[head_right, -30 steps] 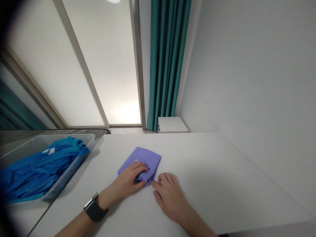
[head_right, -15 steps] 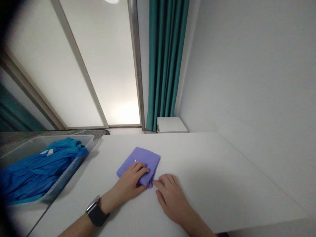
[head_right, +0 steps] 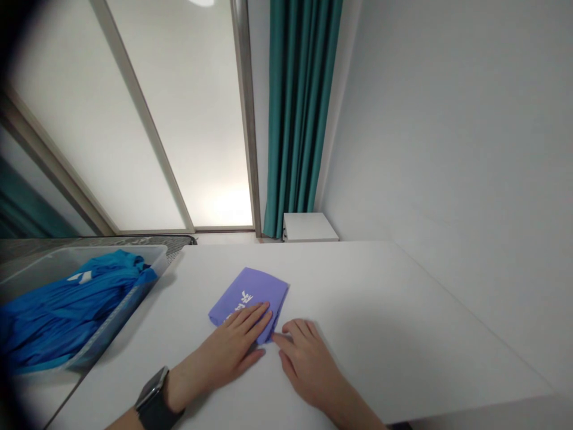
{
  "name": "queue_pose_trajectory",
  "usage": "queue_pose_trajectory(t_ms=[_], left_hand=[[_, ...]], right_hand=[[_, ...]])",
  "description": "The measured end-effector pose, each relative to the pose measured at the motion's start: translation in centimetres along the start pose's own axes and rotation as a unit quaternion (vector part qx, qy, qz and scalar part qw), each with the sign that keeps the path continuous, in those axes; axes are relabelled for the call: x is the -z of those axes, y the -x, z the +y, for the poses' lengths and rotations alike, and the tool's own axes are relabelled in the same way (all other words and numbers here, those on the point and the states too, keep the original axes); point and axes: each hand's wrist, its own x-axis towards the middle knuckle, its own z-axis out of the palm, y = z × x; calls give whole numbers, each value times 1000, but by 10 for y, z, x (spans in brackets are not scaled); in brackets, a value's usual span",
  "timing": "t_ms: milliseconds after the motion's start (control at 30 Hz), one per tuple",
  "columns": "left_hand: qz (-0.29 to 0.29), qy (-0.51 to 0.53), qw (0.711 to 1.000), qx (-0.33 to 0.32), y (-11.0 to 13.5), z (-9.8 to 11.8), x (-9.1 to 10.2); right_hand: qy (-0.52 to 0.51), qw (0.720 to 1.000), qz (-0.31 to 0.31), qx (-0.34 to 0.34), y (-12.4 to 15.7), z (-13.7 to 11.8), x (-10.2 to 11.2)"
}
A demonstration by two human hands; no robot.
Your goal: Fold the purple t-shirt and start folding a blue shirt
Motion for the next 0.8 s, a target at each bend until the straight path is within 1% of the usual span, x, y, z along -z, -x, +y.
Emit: queue_pose_trajectory(t_ms=[100, 167, 233, 400, 533, 633, 700, 800], left_hand=[[27, -52, 998, 0, 3, 5, -13], [29, -77, 997, 5, 2, 7, -17], [23, -89, 996, 5, 0, 8, -18], [29, -74, 997, 7, -3, 7, -12], [19, -57, 998, -19, -3, 12, -13], [19, -52, 998, -21, -2, 16, -12], [17, -41, 999, -23, 0, 17, -8], [18, 3, 999, -39, 0, 13, 6]], right_hand=[[-5, 1000, 7, 0, 0, 0, -1], [-5, 1000, 10, -1, 0, 0, -1], [-2, 1000, 10, -1, 0, 0, -1], [12, 1000, 6, 6, 1, -4, -1], [20, 1000, 7, 5, 1, -7, -1], [13, 1000, 14, 9, 2, -7, -2], [2, 1000, 25, 8, 4, -6, -3], [-24, 999, 45, 3, 5, -3, -4]])
